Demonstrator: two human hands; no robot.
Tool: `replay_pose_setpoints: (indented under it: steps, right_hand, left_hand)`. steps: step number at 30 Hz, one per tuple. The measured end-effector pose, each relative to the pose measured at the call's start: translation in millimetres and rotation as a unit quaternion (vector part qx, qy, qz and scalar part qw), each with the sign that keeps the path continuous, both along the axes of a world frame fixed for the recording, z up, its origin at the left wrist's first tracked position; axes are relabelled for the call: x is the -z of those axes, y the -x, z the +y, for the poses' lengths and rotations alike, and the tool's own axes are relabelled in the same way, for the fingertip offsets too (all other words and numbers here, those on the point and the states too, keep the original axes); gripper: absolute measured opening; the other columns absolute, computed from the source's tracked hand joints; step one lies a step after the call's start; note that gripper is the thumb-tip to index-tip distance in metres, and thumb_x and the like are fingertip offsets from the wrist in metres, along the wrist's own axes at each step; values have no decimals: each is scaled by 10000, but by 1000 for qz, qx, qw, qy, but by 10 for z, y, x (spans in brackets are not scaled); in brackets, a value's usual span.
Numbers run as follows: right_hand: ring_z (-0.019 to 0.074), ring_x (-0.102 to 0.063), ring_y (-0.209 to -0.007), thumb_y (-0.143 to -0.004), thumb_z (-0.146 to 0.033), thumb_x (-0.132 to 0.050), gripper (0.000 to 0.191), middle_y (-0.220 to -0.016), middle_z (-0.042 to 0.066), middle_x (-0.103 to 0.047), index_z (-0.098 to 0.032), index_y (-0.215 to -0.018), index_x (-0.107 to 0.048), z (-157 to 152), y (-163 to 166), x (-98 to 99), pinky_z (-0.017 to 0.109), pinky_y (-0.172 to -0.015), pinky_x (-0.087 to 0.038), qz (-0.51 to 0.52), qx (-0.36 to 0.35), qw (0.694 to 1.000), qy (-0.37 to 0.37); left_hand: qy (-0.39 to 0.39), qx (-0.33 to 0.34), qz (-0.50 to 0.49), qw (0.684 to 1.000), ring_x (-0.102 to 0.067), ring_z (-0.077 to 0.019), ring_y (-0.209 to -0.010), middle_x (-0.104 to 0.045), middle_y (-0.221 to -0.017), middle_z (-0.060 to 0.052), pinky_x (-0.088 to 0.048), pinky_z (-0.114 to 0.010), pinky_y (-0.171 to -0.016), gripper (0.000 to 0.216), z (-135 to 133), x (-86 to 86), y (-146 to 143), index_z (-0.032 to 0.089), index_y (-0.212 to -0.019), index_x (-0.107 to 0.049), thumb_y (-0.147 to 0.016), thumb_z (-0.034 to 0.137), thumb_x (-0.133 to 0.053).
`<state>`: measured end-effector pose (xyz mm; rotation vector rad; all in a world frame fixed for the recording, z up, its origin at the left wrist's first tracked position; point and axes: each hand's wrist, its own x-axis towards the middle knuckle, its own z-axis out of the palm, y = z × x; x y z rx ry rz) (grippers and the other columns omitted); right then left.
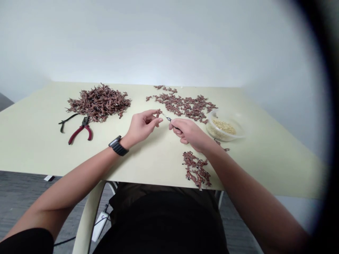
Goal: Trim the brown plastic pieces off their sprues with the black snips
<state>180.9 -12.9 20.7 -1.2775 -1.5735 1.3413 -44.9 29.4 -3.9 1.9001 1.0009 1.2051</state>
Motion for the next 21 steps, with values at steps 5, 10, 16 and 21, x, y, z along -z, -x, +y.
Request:
replay_pose_setpoints:
  steps: [5,10,16,21]
  right_hand:
    - [174,-481,-690,-981,-484,-577,277,-751,4,-535,-217,-916,-613,75,-105,37,332,-658,-352,-200,32,953,-225]
    - [193,-536,-729,-934,-415,-639,272,-819,23,-591,-206,-1105,-666,101,-231,2,337,-704,-374,-282,24,899,-333]
    - [195,-557,-741,-919,-363,-656,235,-856,37,-627,-203,-1090,-684,71,-259,-37,333,-718,-394,-286,-11,883,-371]
    - [192,-562,-738,-923,-355,-661,191,-839,34,-616,-205,-1039,-689,60,-264,-59,324,-696,-395,-292,-31,884,-362]
  left_hand:
    - [178,103,-122,971,-472,-63,-511,-654,-712,-19,-361,-205,-481,466,-33,-125,-17,97,-1120,-749,-894,501,-803]
    - [257,146,-168,941,-417,-44,-521,-614,-721,-6,-309,-199,-478,362,-18,-180,5,97,-1071,-784,-903,418,-810]
    - [358,198,-165,897,-282,-27,-470,-470,-636,43,-186,-205,-437,295,46,-202,80,78,-1073,-789,-944,341,-756]
    - [391,210,-159,882,-259,-28,-450,-454,-634,47,-164,-206,-410,277,79,-188,128,84,-1070,-786,-944,325,-739]
